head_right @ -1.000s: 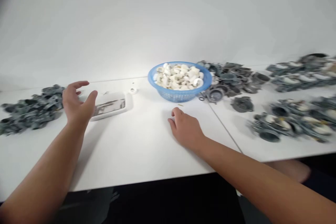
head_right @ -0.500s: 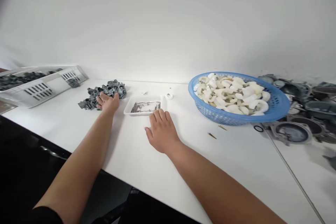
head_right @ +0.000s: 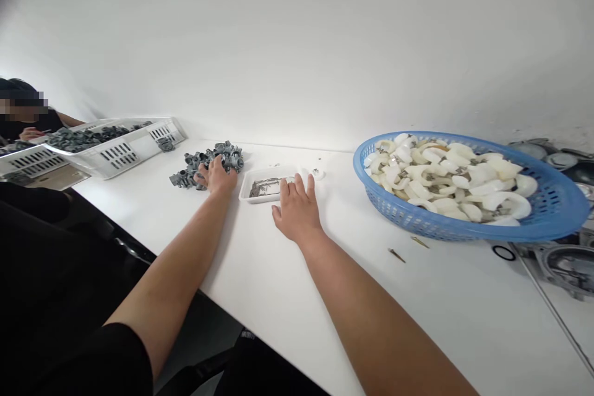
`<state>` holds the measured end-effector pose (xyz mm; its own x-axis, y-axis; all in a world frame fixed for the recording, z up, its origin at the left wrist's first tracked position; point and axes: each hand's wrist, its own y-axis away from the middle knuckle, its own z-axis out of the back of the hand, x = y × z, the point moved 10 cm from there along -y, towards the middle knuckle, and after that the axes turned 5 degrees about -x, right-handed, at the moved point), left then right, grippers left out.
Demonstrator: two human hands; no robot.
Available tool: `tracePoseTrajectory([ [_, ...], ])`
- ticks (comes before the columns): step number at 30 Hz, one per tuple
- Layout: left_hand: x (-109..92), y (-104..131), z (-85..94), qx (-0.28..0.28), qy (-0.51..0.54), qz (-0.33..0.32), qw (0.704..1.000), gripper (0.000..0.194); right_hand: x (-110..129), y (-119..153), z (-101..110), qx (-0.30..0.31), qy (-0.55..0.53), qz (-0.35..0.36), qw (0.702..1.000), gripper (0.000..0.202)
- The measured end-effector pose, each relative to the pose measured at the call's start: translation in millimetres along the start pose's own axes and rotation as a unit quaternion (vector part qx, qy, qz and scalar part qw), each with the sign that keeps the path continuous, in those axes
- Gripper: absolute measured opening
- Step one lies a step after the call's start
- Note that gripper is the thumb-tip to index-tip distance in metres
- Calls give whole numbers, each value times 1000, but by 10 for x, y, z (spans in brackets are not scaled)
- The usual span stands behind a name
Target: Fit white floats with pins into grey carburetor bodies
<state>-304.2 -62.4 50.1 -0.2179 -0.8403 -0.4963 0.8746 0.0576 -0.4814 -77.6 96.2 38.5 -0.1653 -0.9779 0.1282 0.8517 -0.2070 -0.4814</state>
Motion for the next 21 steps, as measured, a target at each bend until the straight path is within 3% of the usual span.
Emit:
tracePoseTrajectory([
  [4, -1, -57, -51, -2, -4, 1, 1000, 38, -17, -69, -7, -6, 21, 0, 1000, 37],
  [7, 8, -76, -42, -4, 0, 2, 1000, 33, -33, -64, 11, -14, 47, 2, 999, 27],
  [14, 2, -85, 8, -19, 24, -6, 1000, 22, -64, -66, -44, 8, 63, -12, 998, 30],
  [21, -25, -109, 125, -41, 69, -39, 996, 25, -58, -48, -39, 42, 58, -25, 997, 42],
])
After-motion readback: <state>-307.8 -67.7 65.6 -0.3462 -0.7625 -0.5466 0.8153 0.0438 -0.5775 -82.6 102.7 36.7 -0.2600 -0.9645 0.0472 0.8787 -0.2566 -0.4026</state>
